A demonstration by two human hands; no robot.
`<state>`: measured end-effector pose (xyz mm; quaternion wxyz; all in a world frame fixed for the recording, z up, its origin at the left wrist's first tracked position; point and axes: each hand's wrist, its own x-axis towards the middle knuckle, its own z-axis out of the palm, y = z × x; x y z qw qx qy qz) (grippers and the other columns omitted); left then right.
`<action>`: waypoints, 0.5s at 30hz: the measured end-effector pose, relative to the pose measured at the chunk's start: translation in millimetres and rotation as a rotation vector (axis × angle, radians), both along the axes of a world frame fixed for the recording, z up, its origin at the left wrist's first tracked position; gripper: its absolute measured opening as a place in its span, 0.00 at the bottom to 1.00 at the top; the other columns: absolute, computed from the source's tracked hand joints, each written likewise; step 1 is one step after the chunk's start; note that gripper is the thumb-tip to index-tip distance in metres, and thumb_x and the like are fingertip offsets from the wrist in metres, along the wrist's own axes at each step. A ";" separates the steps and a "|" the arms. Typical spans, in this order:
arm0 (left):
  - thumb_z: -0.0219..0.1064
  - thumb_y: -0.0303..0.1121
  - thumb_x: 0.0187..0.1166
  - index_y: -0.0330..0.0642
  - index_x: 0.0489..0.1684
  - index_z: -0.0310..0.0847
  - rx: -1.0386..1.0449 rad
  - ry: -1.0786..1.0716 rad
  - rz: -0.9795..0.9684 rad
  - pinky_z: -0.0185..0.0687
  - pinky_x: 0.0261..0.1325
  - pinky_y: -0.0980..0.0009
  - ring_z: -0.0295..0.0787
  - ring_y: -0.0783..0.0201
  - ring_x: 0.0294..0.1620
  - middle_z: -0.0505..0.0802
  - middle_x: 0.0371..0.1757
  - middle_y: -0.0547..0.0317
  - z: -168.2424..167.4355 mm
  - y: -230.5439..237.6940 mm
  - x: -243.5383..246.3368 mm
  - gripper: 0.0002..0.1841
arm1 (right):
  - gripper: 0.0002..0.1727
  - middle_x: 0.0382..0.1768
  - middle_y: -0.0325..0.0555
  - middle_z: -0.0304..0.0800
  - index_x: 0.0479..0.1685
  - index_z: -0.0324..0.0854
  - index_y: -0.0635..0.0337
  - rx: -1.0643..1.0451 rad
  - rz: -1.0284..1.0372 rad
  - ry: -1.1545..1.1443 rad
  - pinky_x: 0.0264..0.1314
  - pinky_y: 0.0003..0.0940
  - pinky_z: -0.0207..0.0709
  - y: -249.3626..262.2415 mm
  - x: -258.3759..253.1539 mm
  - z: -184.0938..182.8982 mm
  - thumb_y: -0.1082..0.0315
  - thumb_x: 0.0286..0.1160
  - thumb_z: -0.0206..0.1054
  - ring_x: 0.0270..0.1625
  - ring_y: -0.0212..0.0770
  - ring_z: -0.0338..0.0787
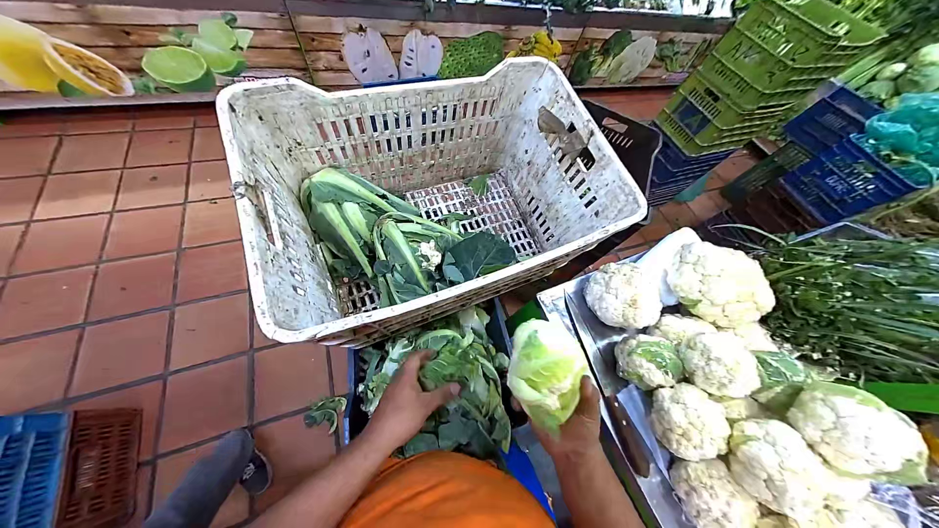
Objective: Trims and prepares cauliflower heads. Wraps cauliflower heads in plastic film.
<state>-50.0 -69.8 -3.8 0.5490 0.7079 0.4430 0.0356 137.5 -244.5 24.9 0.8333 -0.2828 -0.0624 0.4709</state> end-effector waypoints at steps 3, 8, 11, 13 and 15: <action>0.72 0.70 0.65 0.49 0.87 0.65 0.108 -0.051 -0.104 0.71 0.82 0.44 0.69 0.49 0.85 0.72 0.86 0.50 33.6 -6.8 1.7 0.51 | 0.50 0.53 0.51 0.93 0.76 0.70 0.47 -0.079 -0.060 -0.105 0.56 0.50 0.90 6.6 -10.4 -1.6 0.48 0.46 0.90 0.52 0.47 0.95; 0.55 0.74 0.76 0.46 0.85 0.67 0.171 -0.518 -0.085 0.84 0.73 0.56 0.82 0.63 0.73 0.80 0.79 0.54 52.3 -37.4 22.9 0.47 | 0.65 0.63 0.55 0.87 0.88 0.54 0.43 -0.166 -0.130 -0.192 0.57 0.51 0.90 24.1 -34.9 2.7 0.51 0.39 0.93 0.58 0.50 0.92; 0.47 0.63 0.88 0.43 0.76 0.78 0.279 -0.688 0.047 0.82 0.75 0.58 0.82 0.64 0.73 0.86 0.72 0.54 37.4 -45.0 32.7 0.36 | 0.66 0.63 0.56 0.86 0.88 0.54 0.43 -0.147 -0.177 -0.160 0.57 0.53 0.90 29.9 -39.5 3.5 0.51 0.38 0.93 0.58 0.51 0.92; 0.48 0.57 0.91 0.42 0.67 0.84 0.310 -0.760 0.118 0.86 0.69 0.60 0.86 0.64 0.66 0.90 0.63 0.56 32.6 -50.0 34.7 0.30 | 0.64 0.62 0.57 0.87 0.87 0.55 0.43 -0.103 -0.166 -0.146 0.57 0.53 0.90 27.0 -40.4 3.2 0.53 0.41 0.93 0.58 0.52 0.92; 0.49 0.50 0.92 0.42 0.52 0.86 0.333 -0.797 0.195 0.89 0.61 0.63 0.89 0.66 0.57 0.92 0.53 0.58 30.9 -50.5 34.9 0.23 | 0.62 0.61 0.57 0.87 0.87 0.56 0.43 -0.080 -0.147 -0.127 0.56 0.53 0.90 25.8 -45.1 3.7 0.55 0.42 0.93 0.56 0.52 0.93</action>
